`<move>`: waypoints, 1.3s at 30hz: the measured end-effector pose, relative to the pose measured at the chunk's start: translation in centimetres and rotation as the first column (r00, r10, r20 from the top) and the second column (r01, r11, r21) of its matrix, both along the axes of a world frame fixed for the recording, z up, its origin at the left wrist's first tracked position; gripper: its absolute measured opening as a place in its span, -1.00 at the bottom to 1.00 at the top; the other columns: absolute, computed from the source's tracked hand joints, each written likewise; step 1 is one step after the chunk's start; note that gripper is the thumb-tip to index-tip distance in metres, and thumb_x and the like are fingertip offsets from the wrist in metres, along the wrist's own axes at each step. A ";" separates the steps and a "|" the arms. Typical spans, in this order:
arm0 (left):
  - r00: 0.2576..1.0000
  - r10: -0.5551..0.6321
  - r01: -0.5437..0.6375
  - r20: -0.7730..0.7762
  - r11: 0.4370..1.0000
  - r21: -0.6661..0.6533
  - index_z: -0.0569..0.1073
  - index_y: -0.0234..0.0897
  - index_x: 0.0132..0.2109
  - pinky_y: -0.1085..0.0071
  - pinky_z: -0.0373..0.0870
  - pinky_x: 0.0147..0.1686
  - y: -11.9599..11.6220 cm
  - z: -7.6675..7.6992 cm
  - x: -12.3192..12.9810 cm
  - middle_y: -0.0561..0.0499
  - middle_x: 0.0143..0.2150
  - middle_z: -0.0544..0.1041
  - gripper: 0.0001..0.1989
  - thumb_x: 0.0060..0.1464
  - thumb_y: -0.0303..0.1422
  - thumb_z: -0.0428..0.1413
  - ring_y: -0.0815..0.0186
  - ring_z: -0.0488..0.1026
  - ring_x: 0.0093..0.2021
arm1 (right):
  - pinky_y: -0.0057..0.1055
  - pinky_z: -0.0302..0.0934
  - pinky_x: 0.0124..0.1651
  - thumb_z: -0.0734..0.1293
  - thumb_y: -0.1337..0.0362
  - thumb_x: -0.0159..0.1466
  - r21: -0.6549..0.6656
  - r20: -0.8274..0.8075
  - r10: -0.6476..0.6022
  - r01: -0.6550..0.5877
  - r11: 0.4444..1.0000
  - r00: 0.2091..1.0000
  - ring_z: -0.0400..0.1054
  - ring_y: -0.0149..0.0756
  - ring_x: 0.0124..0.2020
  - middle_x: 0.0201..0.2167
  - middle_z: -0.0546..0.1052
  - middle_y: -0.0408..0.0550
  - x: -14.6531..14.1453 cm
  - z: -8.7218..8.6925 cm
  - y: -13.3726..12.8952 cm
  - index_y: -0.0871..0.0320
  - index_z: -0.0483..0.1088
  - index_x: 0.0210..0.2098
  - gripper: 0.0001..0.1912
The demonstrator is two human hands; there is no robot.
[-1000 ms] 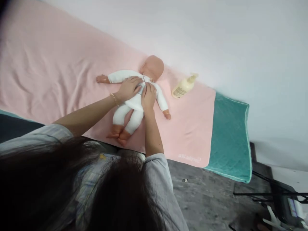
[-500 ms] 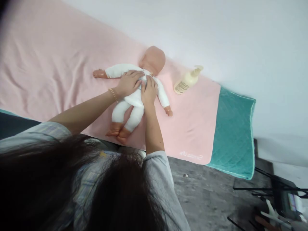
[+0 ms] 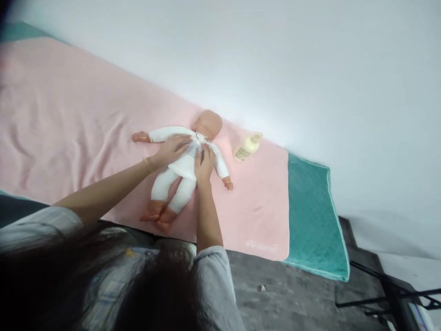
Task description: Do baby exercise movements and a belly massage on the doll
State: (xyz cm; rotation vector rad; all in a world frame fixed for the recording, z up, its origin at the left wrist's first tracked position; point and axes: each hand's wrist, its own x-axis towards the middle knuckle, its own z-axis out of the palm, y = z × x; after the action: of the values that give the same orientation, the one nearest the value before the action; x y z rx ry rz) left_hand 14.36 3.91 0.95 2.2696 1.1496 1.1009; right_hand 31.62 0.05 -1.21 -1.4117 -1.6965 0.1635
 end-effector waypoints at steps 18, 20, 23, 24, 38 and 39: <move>0.980 -0.191 0.189 0.048 0.981 0.052 0.57 -0.24 -0.25 0.19 0.38 -0.02 -6.7 -2.4 -2.7 -0.08 -0.22 0.65 -0.59 0.40 -0.21 -0.09 0.16 0.52 -0.14 | -0.23 0.23 -0.02 0.19 0.30 0.44 -0.001 -0.032 0.128 -0.128 0.992 0.991 0.36 -0.21 -0.17 -0.30 0.50 -0.03 -0.7 -1.9 -8.1 0.11 0.60 -0.27 -0.67; 0.980 -0.196 0.195 0.030 0.980 0.038 0.56 -0.24 -0.28 0.19 0.38 -0.04 -6.4 -2.4 -2.6 -0.07 -0.25 0.64 -0.58 0.40 -0.19 -0.10 0.16 0.52 -0.16 | -0.23 0.23 -0.01 0.20 0.31 0.43 -0.014 -0.045 0.126 -0.126 0.992 0.991 0.37 -0.22 -0.17 -0.31 0.50 -0.04 -0.7 -1.9 -8.1 0.10 0.60 -0.26 -0.67; 0.980 -0.200 0.199 0.017 0.979 0.035 0.56 -0.23 -0.27 0.19 0.38 -0.04 -6.4 -2.3 -2.5 -0.07 -0.25 0.64 -0.61 0.38 -0.19 -0.08 0.16 0.51 -0.16 | -0.22 0.24 0.03 0.18 0.31 0.43 -0.011 -0.060 0.118 -0.119 0.993 0.991 0.38 -0.21 -0.13 -0.28 0.51 -0.03 -0.8 -1.9 -8.5 0.10 0.60 -0.23 -0.67; 0.980 -0.198 0.197 0.016 0.980 0.039 0.57 -0.23 -0.25 0.18 0.38 -0.03 -6.5 -2.2 -2.6 -0.07 -0.24 0.64 -0.62 0.37 -0.20 -0.07 0.16 0.51 -0.15 | -0.20 0.24 0.05 0.17 0.30 0.44 -0.004 -0.063 0.114 -0.114 0.993 0.991 0.38 -0.20 -0.10 -0.25 0.52 -0.01 -0.8 -1.8 -8.7 0.11 0.60 -0.21 -0.67; 0.985 -0.174 0.174 0.005 0.985 -0.017 0.59 -0.23 -0.13 0.13 0.34 0.11 -5.7 -2.6 -2.6 -0.09 -0.09 0.65 -0.63 0.36 -0.20 -0.07 0.14 0.50 0.01 | -0.19 0.16 0.21 0.12 0.25 0.47 -0.085 -0.053 0.071 -0.076 0.994 0.996 0.36 -0.17 0.08 -0.06 0.54 0.05 -0.8 -1.4 -8.3 0.12 0.56 -0.07 -0.64; 0.984 -0.176 0.176 0.001 0.984 -0.023 0.59 -0.23 -0.14 0.13 0.34 0.10 -5.6 -2.5 -2.5 -0.09 -0.10 0.65 -0.63 0.36 -0.20 -0.07 0.14 0.50 0.00 | -0.20 0.16 0.20 0.12 0.25 0.47 -0.087 -0.056 0.068 -0.073 0.994 0.996 0.36 -0.17 0.07 -0.07 0.54 0.05 -0.8 -1.3 -8.2 0.12 0.56 -0.08 -0.64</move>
State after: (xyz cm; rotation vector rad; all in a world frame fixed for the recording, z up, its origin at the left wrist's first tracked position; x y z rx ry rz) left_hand 11.85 -1.73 -1.59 2.3035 0.9356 1.0135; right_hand 30.78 -8.16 -2.53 -1.4005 -1.7149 0.3162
